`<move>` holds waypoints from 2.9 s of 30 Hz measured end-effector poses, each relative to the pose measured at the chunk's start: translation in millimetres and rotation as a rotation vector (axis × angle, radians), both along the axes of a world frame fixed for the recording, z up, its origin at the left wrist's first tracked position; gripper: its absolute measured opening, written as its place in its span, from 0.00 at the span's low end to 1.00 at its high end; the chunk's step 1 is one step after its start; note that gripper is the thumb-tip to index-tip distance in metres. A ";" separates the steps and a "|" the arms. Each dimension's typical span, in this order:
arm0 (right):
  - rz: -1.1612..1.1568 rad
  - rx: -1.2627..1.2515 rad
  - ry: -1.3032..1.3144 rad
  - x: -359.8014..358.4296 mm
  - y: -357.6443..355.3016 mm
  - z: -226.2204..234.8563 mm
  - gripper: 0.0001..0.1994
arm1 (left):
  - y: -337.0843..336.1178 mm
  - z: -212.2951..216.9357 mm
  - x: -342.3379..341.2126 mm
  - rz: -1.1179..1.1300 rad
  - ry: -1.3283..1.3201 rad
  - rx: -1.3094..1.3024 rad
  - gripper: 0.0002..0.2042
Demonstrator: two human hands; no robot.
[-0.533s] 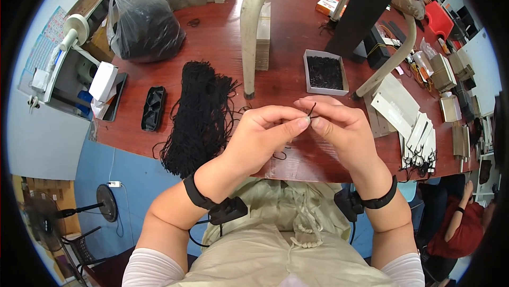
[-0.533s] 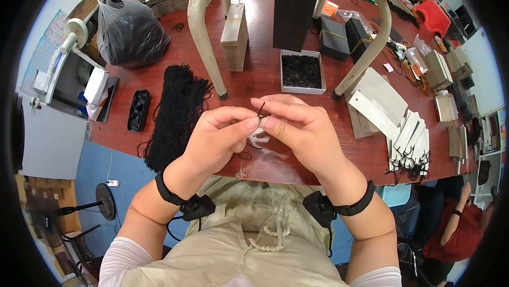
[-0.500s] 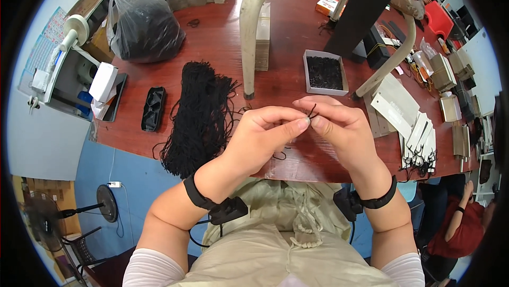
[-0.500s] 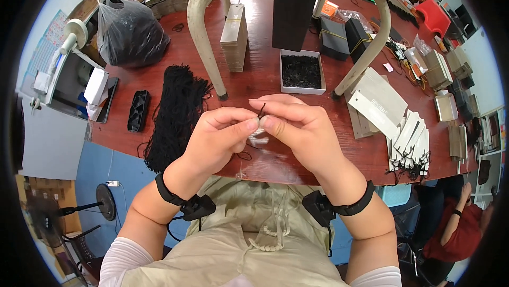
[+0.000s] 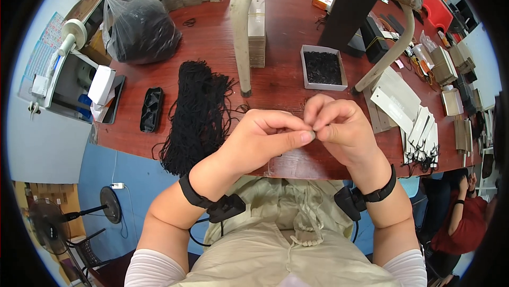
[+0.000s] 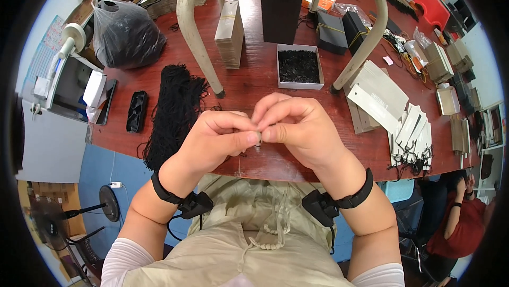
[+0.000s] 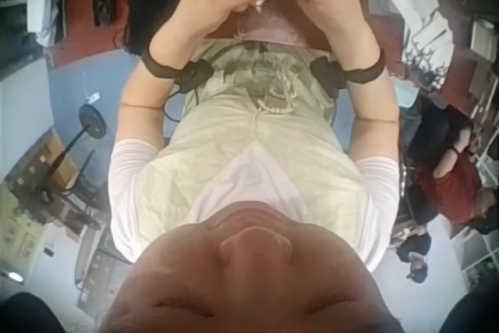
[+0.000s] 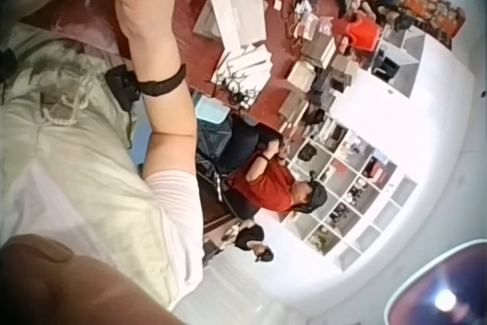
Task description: Manually assembling product tags by threading black cords through precut holes and organizing them.
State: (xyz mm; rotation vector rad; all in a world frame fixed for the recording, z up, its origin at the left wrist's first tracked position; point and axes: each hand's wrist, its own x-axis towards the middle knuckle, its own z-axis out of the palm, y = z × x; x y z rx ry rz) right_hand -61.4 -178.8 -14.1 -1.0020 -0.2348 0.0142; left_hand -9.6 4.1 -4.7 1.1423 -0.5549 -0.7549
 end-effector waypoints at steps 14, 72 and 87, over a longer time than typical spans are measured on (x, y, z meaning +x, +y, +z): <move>0.269 -0.300 0.437 -10.6 -9.4 25.3 0.09 | 2.3 29.2 24.4 -0.080 -0.967 0.094 0.02; -0.651 -0.745 -0.350 -13.4 17.7 10.8 0.08 | -7.0 4.3 -10.4 0.342 -0.420 0.203 0.05; -0.375 -0.311 -0.114 -20.9 16.4 22.0 0.05 | 1.6 11.0 -0.4 0.031 0.083 0.054 0.09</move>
